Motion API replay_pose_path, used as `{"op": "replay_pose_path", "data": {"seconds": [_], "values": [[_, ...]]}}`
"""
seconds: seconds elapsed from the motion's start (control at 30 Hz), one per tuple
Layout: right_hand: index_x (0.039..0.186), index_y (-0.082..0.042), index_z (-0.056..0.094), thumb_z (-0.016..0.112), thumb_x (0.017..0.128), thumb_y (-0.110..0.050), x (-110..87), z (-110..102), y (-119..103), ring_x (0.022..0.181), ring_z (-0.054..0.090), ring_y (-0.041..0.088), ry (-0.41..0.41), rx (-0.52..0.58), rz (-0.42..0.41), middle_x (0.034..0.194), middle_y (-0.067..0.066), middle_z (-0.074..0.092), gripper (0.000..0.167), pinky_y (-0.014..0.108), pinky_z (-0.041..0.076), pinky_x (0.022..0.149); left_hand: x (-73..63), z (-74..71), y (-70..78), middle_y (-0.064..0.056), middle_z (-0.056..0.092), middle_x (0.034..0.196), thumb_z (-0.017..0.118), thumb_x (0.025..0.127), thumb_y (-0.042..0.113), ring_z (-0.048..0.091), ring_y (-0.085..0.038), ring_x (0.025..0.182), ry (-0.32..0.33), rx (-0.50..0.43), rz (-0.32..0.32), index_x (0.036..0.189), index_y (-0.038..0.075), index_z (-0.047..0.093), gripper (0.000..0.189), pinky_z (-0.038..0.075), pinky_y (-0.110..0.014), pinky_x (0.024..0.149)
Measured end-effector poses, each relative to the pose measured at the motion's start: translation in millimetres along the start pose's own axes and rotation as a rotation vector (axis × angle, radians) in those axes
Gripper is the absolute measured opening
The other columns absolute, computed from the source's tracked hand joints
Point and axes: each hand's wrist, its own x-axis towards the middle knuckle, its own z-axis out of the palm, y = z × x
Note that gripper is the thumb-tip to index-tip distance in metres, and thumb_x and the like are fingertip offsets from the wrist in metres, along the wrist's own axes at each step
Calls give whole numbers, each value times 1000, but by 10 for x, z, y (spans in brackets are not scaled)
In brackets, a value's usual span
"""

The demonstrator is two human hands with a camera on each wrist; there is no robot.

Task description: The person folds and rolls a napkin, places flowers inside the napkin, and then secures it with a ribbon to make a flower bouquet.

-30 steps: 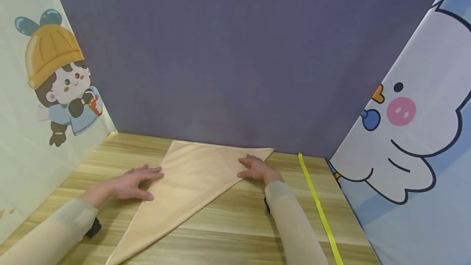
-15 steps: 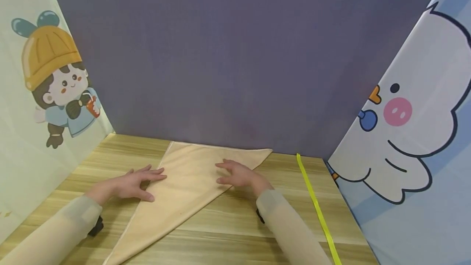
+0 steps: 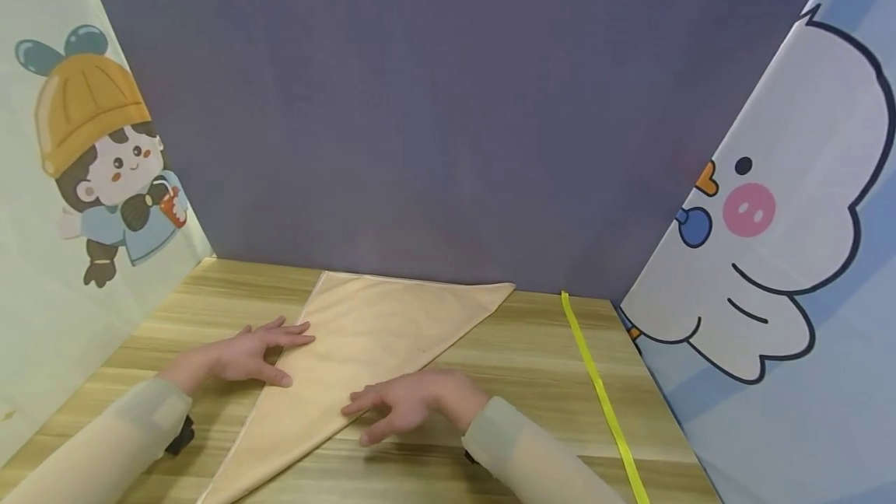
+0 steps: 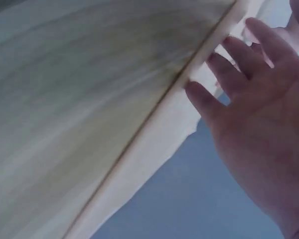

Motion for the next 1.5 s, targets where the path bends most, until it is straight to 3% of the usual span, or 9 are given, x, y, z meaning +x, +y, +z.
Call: {"op": "replay_pose_path", "data": {"seconds": [0.13,0.23,0.47,0.57,0.7,0.9,1.07,1.3,1.5], "values": [[171,-38,38,57,109,-61,-31,66,-8,171,14,15,-16,-38,33,183,-13,19,69,41,22,138,16,-8,13,-20,33,178,86,93,45,7,-65,162,10,-1,10,162,14,55,82,-4,-93,114],[174,-37,29,52,108,-68,29,144,-168,172,13,16,63,-66,93,184,-10,14,76,45,22,138,2,-30,22,-20,33,178,86,93,45,6,-65,162,20,-7,10,162,15,56,81,-5,-93,114],[179,-26,7,37,100,-89,554,333,-704,172,3,38,294,3,396,186,7,0,105,64,12,137,-30,-55,-20,-19,35,177,87,91,45,8,-66,162,28,10,-2,160,17,58,80,-4,-93,115],[178,-28,6,39,93,-96,740,377,-787,172,2,42,295,-39,527,186,5,-2,114,67,12,136,-26,-35,-34,-20,34,177,87,92,44,8,-66,161,21,1,0,160,16,59,79,-5,-93,114],[178,-34,8,43,88,-99,855,437,-810,172,3,41,239,-101,614,186,1,-2,116,73,15,132,-26,-11,-32,-21,34,177,88,92,43,7,-67,161,13,-12,0,160,14,58,80,-5,-94,113],[177,-36,6,43,88,-98,850,465,-860,172,-2,41,179,-115,648,186,0,-6,115,77,17,130,-2,-18,-26,-20,34,178,88,91,44,7,-67,161,11,-1,-5,160,15,58,81,-4,-94,113],[178,-33,7,43,89,-97,784,452,-815,171,-1,44,209,-82,611,186,4,-5,115,75,15,131,6,-17,-6,-20,34,177,89,90,44,8,-66,161,2,10,-9,160,16,58,81,-2,-94,113],[179,-23,7,41,93,-95,505,294,-453,169,0,52,319,-87,658,186,15,-4,117,69,10,135,6,-7,26,-21,33,178,88,91,43,6,-66,161,-5,-15,-3,160,14,57,81,-4,-94,113],[178,-18,11,47,94,-92,359,219,-176,169,3,54,304,-45,692,185,18,-1,118,71,11,134,-2,-10,49,-23,32,178,89,91,41,5,-66,161,-6,-39,1,160,12,57,81,-5,-94,112]]}}
